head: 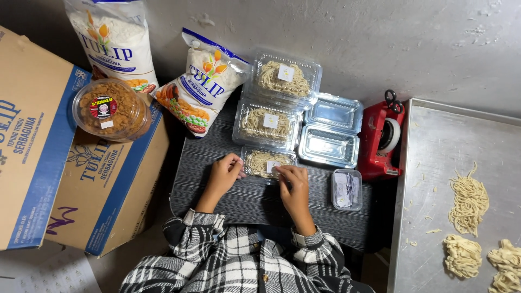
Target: The person places small white labels onto clear plastic containers filled with noodles. They press each label into place and stack the labeled containers on top of others. The workspace includes a tape dispenser, additional empty containers, and bulk noodle packaging.
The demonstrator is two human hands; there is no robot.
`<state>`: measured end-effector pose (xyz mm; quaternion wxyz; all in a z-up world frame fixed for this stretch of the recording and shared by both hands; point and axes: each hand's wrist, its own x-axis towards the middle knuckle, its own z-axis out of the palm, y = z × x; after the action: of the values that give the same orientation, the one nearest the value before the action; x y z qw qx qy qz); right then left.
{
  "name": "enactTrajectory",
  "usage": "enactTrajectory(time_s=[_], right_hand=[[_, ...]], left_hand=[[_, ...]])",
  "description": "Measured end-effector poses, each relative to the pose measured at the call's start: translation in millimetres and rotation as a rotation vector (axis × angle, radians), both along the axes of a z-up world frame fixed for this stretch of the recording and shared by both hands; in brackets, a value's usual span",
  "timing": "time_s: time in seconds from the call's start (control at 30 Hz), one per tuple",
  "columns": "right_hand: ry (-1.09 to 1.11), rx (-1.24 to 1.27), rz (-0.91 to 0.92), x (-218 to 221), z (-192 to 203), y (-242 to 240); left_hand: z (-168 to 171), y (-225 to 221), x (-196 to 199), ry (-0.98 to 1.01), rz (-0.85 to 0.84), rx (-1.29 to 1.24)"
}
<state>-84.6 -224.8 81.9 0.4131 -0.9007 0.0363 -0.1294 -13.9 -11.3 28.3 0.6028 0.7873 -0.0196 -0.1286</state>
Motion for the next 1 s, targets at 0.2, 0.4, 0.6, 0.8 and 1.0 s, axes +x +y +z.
enactTrajectory(time_s=[0.2, 0.4, 0.6, 0.8, 1.0], right_hand=[[-0.037, -0.184, 0.017, 0, 2, 5], [-0.176, -0.283, 0.011, -8, -23, 0], [-0.194, -0.465, 0.093, -18, -14, 14], [-0.132, -0.481, 0.111, -18, -25, 14], [-0.193, -0.278, 0.032, -13, -57, 3]], left_hand=[[13, -4, -10, -0.125, 0.066, 0.007], [12, -5, -12, -0.216, 0.093, 0.01], [10, -5, -11, -0.242, 0.097, 0.02], [11, -6, -12, -0.221, 0.097, 0.035], [8, -1, -6, -0.116, 0.047, -0.009]])
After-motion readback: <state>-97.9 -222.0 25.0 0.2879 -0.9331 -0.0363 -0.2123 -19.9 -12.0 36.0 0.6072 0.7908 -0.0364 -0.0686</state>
